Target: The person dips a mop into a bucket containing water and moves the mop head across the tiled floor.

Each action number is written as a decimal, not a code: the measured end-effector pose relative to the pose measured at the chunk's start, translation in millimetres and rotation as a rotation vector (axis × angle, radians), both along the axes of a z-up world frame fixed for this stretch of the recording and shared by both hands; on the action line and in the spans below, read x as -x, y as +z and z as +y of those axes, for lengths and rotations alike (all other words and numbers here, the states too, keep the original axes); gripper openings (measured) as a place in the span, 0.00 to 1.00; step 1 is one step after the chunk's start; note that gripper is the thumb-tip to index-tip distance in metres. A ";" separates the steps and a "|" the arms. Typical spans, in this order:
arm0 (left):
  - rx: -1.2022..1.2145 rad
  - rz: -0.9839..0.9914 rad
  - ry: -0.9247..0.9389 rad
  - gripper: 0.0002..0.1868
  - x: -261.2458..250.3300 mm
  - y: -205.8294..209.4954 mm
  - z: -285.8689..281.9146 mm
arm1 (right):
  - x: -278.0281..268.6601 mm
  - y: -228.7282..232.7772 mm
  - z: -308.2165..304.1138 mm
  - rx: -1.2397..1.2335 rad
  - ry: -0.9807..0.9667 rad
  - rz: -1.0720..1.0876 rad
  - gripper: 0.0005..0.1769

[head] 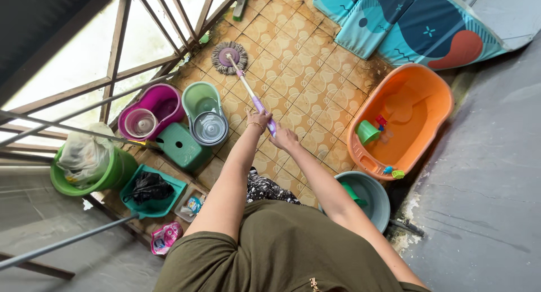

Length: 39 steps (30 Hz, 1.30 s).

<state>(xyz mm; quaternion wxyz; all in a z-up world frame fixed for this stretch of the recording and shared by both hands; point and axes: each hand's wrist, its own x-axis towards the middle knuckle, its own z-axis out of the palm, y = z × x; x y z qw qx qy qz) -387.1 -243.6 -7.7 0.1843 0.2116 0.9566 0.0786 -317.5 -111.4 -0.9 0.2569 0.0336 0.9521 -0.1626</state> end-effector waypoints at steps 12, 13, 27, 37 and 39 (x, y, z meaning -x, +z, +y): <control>-0.286 0.033 -0.448 0.11 -66.9 -20.0 72.0 | -141.8 69.9 108.9 -0.064 0.011 -0.060 0.49; -0.347 0.038 -0.520 0.10 -71.9 -18.2 84.8 | -156.2 92.1 120.8 -0.081 0.028 -0.045 0.48; -0.381 0.128 -0.724 0.13 -103.8 -5.4 135.9 | -189.2 186.3 137.1 -0.028 -0.254 -0.090 0.45; -0.065 0.216 -0.462 0.09 -15.8 -24.8 41.8 | -92.6 72.5 50.4 0.030 -0.147 0.091 0.42; -0.063 0.189 -0.281 0.13 -4.2 -25.0 27.9 | -63.5 53.4 29.4 0.020 -0.113 0.126 0.41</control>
